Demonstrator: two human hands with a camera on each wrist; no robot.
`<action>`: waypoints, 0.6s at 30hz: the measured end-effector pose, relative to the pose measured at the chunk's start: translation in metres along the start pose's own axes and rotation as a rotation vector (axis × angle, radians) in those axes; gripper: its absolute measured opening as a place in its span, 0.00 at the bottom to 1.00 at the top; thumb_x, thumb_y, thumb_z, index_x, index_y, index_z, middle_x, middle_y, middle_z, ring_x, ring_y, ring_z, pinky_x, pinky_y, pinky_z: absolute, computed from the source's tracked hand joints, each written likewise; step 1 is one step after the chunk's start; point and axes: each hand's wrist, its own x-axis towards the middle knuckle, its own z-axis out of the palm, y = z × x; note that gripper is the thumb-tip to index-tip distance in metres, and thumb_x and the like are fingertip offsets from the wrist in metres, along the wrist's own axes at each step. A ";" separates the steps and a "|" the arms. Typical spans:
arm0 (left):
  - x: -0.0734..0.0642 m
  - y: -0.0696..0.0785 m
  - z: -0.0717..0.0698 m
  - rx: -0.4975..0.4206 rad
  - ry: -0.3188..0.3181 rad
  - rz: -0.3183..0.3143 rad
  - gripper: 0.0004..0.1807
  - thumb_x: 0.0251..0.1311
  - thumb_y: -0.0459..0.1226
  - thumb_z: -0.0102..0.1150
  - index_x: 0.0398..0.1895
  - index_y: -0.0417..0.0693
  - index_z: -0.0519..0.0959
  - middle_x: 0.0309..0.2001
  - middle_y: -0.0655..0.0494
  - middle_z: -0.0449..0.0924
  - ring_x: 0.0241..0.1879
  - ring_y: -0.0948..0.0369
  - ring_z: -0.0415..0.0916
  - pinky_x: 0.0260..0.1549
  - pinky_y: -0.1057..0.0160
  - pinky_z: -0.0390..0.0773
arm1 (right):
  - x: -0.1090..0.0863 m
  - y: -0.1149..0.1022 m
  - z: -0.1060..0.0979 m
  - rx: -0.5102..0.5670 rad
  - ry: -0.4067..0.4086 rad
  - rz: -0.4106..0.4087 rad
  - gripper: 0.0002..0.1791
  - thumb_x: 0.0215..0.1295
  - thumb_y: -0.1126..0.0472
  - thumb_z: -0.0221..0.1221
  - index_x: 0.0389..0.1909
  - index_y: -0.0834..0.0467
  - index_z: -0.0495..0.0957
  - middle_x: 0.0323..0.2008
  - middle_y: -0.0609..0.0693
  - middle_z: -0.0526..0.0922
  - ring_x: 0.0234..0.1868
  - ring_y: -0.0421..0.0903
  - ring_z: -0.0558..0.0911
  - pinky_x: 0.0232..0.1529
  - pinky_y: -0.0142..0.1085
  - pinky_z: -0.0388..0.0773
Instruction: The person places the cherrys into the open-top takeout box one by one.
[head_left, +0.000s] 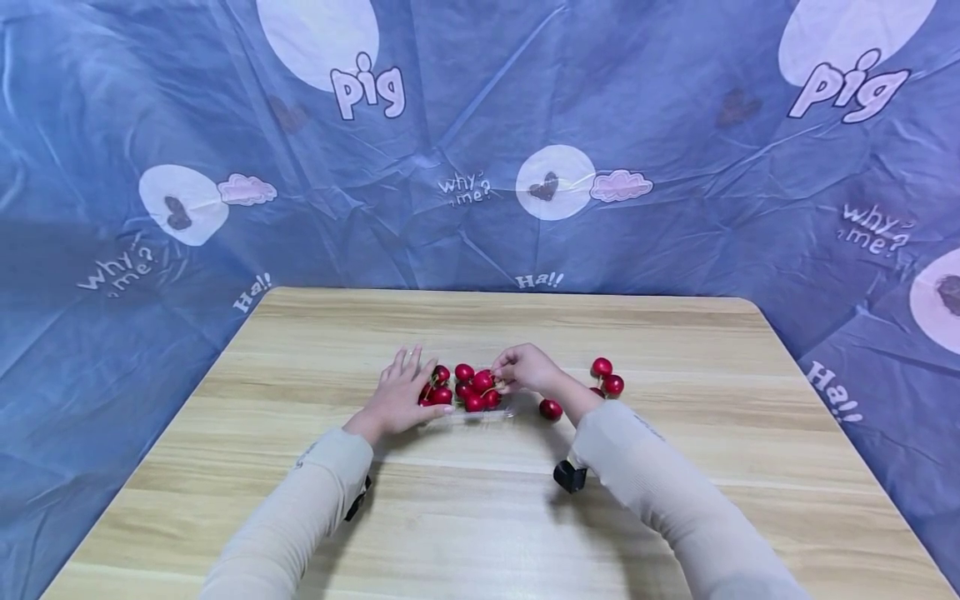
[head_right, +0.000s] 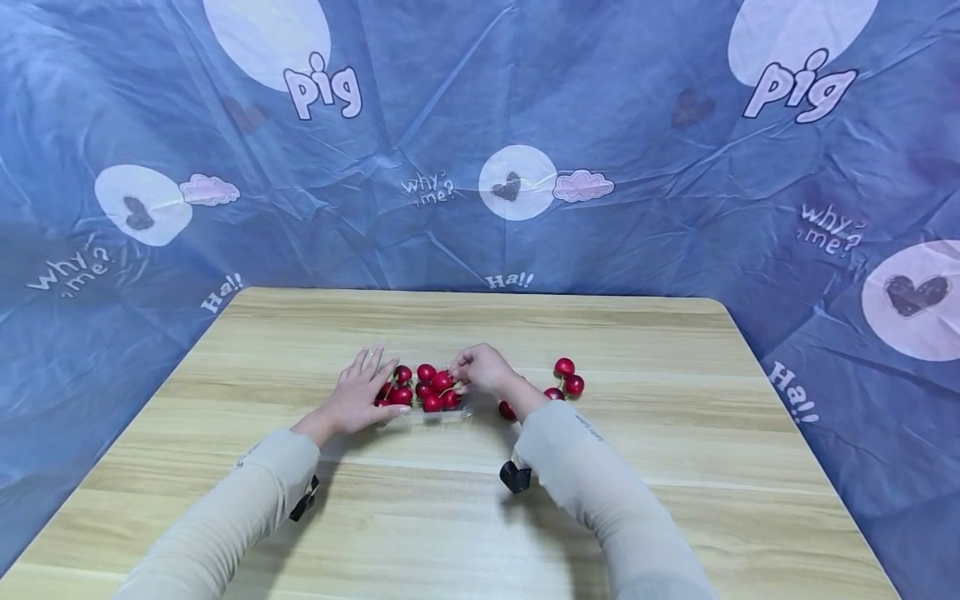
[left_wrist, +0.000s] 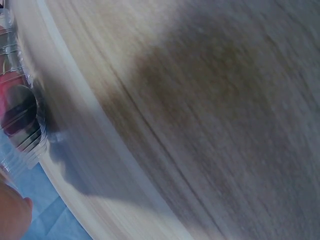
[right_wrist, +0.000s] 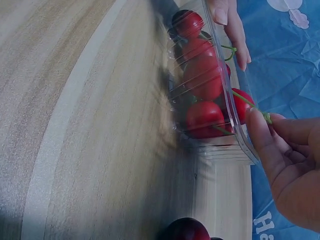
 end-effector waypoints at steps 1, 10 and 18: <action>0.000 0.000 0.001 0.000 0.000 0.000 0.51 0.43 0.71 0.35 0.66 0.48 0.48 0.66 0.41 0.34 0.63 0.44 0.28 0.57 0.45 0.41 | 0.001 0.000 0.000 -0.005 -0.003 -0.001 0.07 0.55 0.77 0.49 0.35 0.75 0.71 0.28 0.62 0.77 0.24 0.45 0.76 0.33 0.39 0.77; 0.001 -0.001 0.002 -0.003 -0.002 0.001 0.52 0.43 0.71 0.34 0.66 0.47 0.48 0.66 0.41 0.34 0.63 0.44 0.28 0.57 0.45 0.42 | 0.004 0.000 0.003 -0.022 -0.017 -0.013 0.10 0.52 0.79 0.48 0.36 0.76 0.71 0.29 0.64 0.77 0.27 0.46 0.78 0.35 0.38 0.76; 0.002 -0.002 0.003 -0.003 0.001 0.002 0.52 0.43 0.71 0.34 0.66 0.47 0.48 0.66 0.41 0.34 0.63 0.44 0.28 0.56 0.44 0.42 | 0.010 0.000 0.007 0.009 0.055 -0.011 0.08 0.51 0.80 0.50 0.34 0.75 0.72 0.26 0.60 0.78 0.24 0.43 0.78 0.33 0.37 0.77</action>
